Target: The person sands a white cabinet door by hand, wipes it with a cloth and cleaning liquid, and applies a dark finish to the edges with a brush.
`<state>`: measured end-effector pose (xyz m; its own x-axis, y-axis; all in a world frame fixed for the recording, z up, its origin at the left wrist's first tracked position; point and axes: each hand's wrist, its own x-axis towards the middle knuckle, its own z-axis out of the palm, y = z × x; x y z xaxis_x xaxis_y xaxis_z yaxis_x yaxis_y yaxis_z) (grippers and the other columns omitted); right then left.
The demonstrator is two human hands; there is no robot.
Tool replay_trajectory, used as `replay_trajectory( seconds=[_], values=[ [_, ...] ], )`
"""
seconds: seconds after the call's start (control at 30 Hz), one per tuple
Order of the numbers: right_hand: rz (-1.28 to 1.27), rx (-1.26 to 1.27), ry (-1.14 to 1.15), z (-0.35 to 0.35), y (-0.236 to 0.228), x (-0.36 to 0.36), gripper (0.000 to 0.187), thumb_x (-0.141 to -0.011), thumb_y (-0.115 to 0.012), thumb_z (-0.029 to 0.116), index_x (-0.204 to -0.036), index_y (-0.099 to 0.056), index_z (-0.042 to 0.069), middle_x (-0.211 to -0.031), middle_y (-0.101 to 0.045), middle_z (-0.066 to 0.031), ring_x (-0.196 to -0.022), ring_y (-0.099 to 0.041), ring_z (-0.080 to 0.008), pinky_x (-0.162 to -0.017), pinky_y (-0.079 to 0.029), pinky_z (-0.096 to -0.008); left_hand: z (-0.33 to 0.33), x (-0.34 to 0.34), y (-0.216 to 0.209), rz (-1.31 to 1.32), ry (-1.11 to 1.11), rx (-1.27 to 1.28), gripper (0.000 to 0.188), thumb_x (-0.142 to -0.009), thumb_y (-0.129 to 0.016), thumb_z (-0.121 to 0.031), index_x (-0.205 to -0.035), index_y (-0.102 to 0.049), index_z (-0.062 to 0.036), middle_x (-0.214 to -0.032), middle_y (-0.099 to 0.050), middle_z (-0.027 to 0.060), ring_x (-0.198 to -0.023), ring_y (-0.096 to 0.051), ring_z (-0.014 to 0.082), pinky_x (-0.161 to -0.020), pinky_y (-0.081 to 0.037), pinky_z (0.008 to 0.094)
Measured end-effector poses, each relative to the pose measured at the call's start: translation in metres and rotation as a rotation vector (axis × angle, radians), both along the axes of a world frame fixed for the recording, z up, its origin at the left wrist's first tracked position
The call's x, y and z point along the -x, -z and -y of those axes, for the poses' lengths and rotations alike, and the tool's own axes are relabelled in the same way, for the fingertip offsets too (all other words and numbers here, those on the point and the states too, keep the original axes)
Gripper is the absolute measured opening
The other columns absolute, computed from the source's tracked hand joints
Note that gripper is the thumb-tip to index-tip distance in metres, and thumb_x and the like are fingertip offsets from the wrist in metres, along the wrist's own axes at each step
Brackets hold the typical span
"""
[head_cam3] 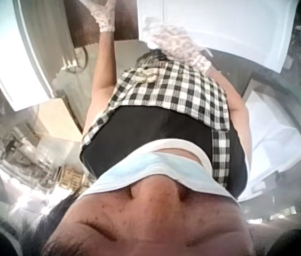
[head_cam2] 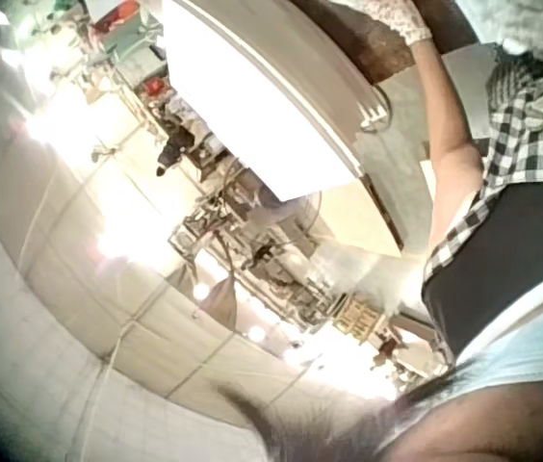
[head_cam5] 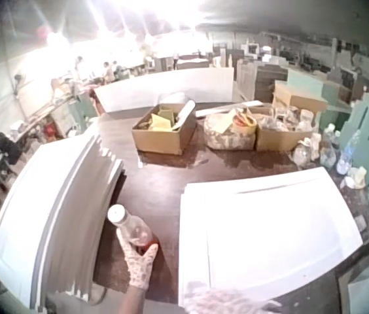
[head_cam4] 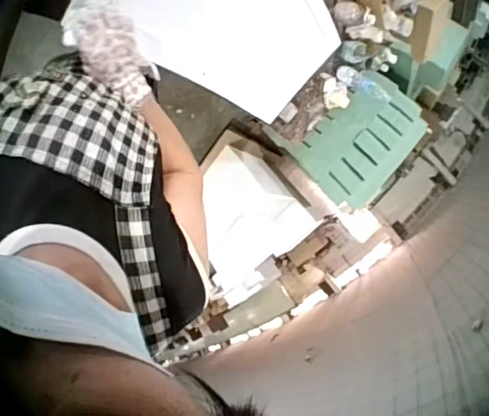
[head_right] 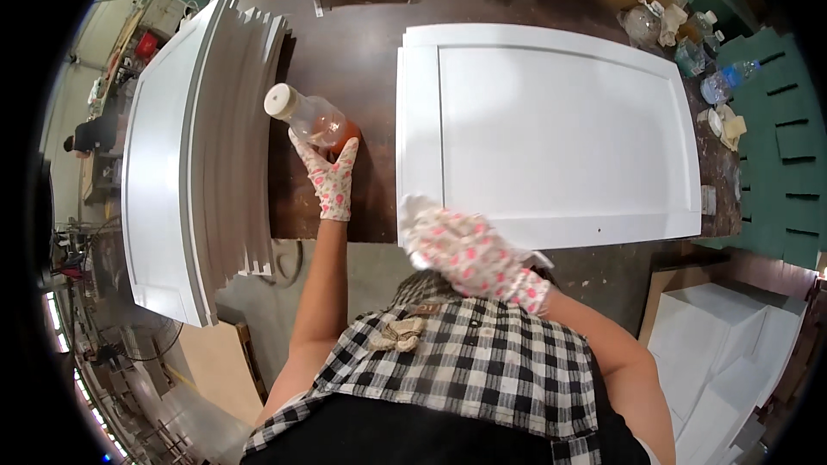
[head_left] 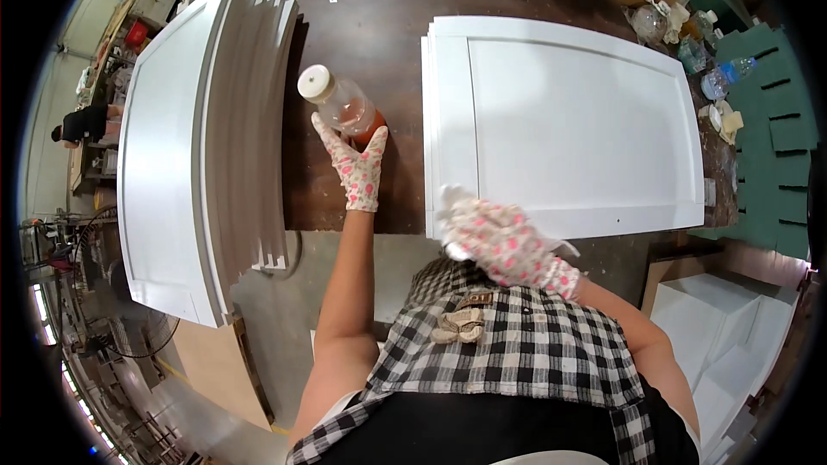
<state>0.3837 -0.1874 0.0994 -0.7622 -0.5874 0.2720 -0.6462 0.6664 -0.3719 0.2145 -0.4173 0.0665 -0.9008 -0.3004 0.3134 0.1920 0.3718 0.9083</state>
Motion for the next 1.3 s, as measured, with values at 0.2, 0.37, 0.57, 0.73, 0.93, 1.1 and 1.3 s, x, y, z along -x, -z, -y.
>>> replay_trajectory(
  seconds=[0.2, 0.37, 0.57, 0.73, 0.93, 1.1, 1.3],
  values=[
    [-0.031, -0.006, 0.004, -0.011, -0.029, 0.004, 0.045, -0.083, -0.061, 0.034, -0.124, -0.058, 0.015, -0.130, -0.056, -0.0040, -0.124, -0.048, -0.0288, -0.098, -0.041, -0.0451, 0.009, 0.040, 0.012, -0.015, 0.055, -0.126, 0.078, -0.070, -0.084, -0.014, -0.133, -0.039, -0.0037, -0.128, -0.048, 0.0102, -0.117, -0.049, 0.0210, -0.101, -0.040, 0.0354],
    [-0.048, -0.116, 0.550, -0.095, -0.020, -0.055, 0.042, -0.084, -0.057, 0.022, -0.126, -0.056, 0.015, -0.130, -0.055, -0.0081, -0.125, -0.045, -0.0298, -0.107, -0.031, -0.0472, 0.005, 0.073, 0.011, 0.018, 0.120, -0.239, 0.072, -0.068, -0.084, -0.015, -0.126, -0.044, -0.0024, -0.122, -0.053, 0.0119, -0.111, -0.054, 0.0235, -0.096, -0.045, 0.0354],
    [-0.262, -0.333, 1.041, -0.220, 0.012, -0.098, 0.043, -0.089, -0.051, 0.020, -0.130, -0.049, 0.006, -0.134, -0.050, -0.0152, -0.127, -0.043, -0.0356, -0.108, -0.031, -0.0471, 0.000, 0.096, 0.004, -0.137, 0.063, 0.112, 0.078, -0.071, -0.083, -0.017, -0.134, -0.040, -0.0004, -0.123, -0.052, 0.0144, -0.115, -0.050, 0.0258, -0.100, -0.039, 0.0368],
    [0.012, -0.031, 1.523, -0.347, 0.000, -0.121, 0.037, -0.095, -0.044, 0.026, -0.121, -0.057, 0.002, -0.121, -0.059, -0.0162, -0.115, -0.053, -0.0323, -0.100, -0.040, -0.0387, 0.014, 0.079, 0.000, 0.050, 0.205, -0.091, 0.090, -0.071, -0.076, 0.000, -0.144, -0.024, -0.0032, -0.139, -0.036, 0.0138, -0.127, -0.038, 0.0265, -0.106, -0.036, 0.0387],
    [-0.233, 0.154, 1.426, -0.351, -0.028, -0.110, 0.031, -0.092, -0.053, 0.025, -0.116, -0.061, 0.006, -0.118, -0.060, -0.0132, -0.111, -0.055, -0.0301, -0.099, -0.042, -0.0367, 0.010, 0.015, -0.053, -0.125, -0.212, -0.015, 0.056, -0.086, -0.053, 0.005, -0.138, -0.036, -0.0038, -0.135, -0.040, 0.0130, -0.122, -0.043, 0.0230, -0.103, -0.037, 0.0336],
    [-0.023, -0.179, 1.280, -0.358, -0.054, -0.080, 0.029, -0.089, -0.055, 0.025, -0.112, -0.063, 0.008, -0.115, -0.061, -0.0120, -0.105, -0.057, -0.0327, -0.094, -0.045, -0.0387, -0.083, -0.010, -0.104, -0.237, 0.338, -0.364, 0.045, -0.089, -0.053, 0.002, -0.133, -0.046, 0.0001, -0.132, -0.052, 0.0109, -0.118, -0.051, 0.0216, -0.103, -0.038, 0.0348],
    [0.007, 0.441, 1.026, -0.420, -0.077, -0.047, 0.023, -0.083, -0.058, 0.014, -0.105, -0.065, 0.007, -0.105, -0.063, -0.0103, -0.099, -0.058, -0.0275, -0.088, -0.047, -0.0365, -0.261, -0.080, -0.108, 0.092, 1.000, -0.004, 0.032, -0.087, -0.058, -0.008, -0.119, -0.058, -0.0085, -0.124, -0.059, 0.0092, -0.114, -0.055, 0.0230, -0.101, -0.041, 0.0355]
  ],
)
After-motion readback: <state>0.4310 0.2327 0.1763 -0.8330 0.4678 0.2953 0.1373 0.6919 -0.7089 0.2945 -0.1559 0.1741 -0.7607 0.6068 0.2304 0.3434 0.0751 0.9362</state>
